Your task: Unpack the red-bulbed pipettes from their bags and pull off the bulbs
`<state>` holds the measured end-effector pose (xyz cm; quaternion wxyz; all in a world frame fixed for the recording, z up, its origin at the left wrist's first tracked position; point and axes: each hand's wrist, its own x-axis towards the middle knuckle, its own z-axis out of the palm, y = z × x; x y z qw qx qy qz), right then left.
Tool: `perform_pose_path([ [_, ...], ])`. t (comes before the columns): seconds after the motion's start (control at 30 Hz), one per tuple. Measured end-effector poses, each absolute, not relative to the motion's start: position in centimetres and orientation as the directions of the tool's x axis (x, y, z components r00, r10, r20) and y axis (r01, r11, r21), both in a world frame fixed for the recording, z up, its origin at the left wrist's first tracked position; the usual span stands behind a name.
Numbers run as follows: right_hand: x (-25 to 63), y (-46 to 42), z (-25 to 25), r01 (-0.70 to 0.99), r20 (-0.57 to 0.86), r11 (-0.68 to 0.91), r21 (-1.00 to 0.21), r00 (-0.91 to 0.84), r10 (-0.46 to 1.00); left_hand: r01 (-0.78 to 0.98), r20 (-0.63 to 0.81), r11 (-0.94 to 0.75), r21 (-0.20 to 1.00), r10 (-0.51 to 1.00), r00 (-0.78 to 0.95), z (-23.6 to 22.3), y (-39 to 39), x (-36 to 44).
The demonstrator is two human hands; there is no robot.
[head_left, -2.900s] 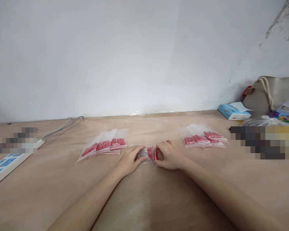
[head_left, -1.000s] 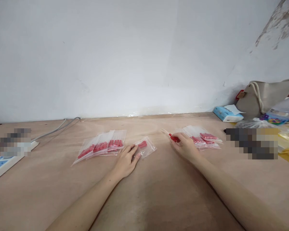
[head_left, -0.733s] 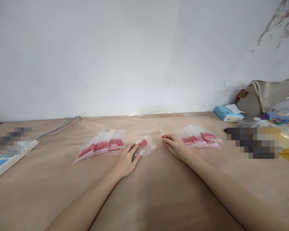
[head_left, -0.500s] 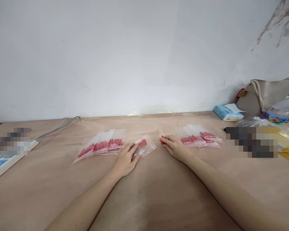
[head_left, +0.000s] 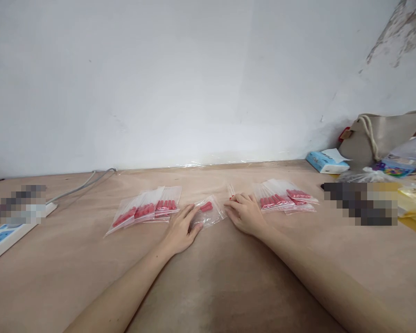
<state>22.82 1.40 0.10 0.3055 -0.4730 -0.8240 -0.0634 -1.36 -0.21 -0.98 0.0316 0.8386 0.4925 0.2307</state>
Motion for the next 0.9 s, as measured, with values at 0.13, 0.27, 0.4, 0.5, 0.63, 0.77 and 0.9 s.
perform_pose_path([
  [0.13,21.6,1.5,0.2,0.808,0.489,0.546,-0.220,-0.393,0.779,0.768,0.321,-0.556,0.319,0.825,0.464,-0.4,-0.4,-1.9],
  [0.27,21.3,1.5,0.0,0.774,0.454,0.590,-0.231,-0.450,0.769,0.728,0.297,-0.583,0.359,0.811,0.503,0.2,-0.6,-2.2],
  [0.4,21.0,1.1,0.0,0.768,0.428,0.609,-0.198,-0.490,0.759,0.720,0.278,-0.600,0.347,0.800,0.532,0.4,-0.7,-1.9],
  [0.5,20.7,0.8,0.1,0.770,0.391,0.607,-0.195,-0.507,0.768,0.731,0.284,-0.602,0.320,0.797,0.533,0.3,-0.8,-1.7],
  [0.63,20.5,0.6,0.2,0.764,0.386,0.589,-0.264,-0.476,0.790,0.715,0.306,-0.627,0.309,0.778,0.549,0.3,-0.8,-1.5],
  [0.77,20.5,0.5,0.2,0.715,0.379,0.607,-0.347,-0.485,0.788,0.709,0.318,-0.632,0.314,0.773,0.549,0.3,-0.7,-1.4],
  [0.9,20.6,0.3,0.4,0.598,0.405,0.646,-0.475,-0.503,0.763,0.715,0.290,-0.621,0.320,0.783,0.550,0.5,-0.8,-1.5],
])
